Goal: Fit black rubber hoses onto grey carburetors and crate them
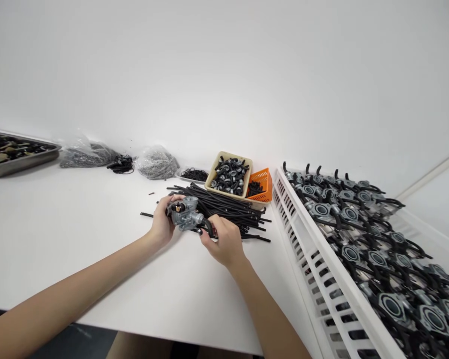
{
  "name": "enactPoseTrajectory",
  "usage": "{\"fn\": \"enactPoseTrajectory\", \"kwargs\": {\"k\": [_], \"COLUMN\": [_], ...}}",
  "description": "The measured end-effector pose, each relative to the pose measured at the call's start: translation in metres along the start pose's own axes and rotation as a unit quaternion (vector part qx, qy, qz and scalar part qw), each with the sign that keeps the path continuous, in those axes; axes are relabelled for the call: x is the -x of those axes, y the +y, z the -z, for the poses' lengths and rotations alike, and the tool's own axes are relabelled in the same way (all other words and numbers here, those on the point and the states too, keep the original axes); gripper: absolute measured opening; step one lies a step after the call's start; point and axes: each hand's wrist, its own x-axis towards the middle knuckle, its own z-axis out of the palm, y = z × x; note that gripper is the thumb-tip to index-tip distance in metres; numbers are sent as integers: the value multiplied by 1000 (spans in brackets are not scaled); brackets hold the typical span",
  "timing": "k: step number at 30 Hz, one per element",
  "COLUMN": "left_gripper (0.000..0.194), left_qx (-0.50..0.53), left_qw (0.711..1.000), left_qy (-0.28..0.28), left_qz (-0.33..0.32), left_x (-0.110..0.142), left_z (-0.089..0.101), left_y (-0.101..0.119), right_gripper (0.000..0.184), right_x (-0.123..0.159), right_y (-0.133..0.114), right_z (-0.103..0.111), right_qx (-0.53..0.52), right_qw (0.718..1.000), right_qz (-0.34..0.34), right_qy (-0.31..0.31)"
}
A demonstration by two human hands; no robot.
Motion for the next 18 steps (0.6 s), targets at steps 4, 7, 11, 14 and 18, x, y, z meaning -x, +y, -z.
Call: {"fn": "enactPoseTrajectory", "kwargs": {"k": [4, 7, 11, 14, 18], "left_gripper": [23, 25, 27, 28, 31], "left_qx": [-7, -8, -18, -20, 2], "left_qw": [1000, 998, 994, 991, 988], "left_qy": [16, 18, 10, -5, -32], "left_qz": [25, 56, 107, 132, 154], "left_x": [-4, -4, -3, -3, -3], "left_z": [2, 2, 2, 2, 3], "left_y": [-1, 1, 4, 3, 1], "right_gripper": [22, 24, 23, 23, 25], "right_x": [1, 2, 2, 0, 0], "right_y": [0, 3, 8, 11, 15], "right_z": [-1, -4, -7, -7, -11], "right_qx": [-49, -102, -152, -175, -183], "right_qw": [997, 990, 981, 973, 969], "right_qz": [-60, -94, -124, -148, -161], "right_qy": [0, -11, -13, -10, -34]}}
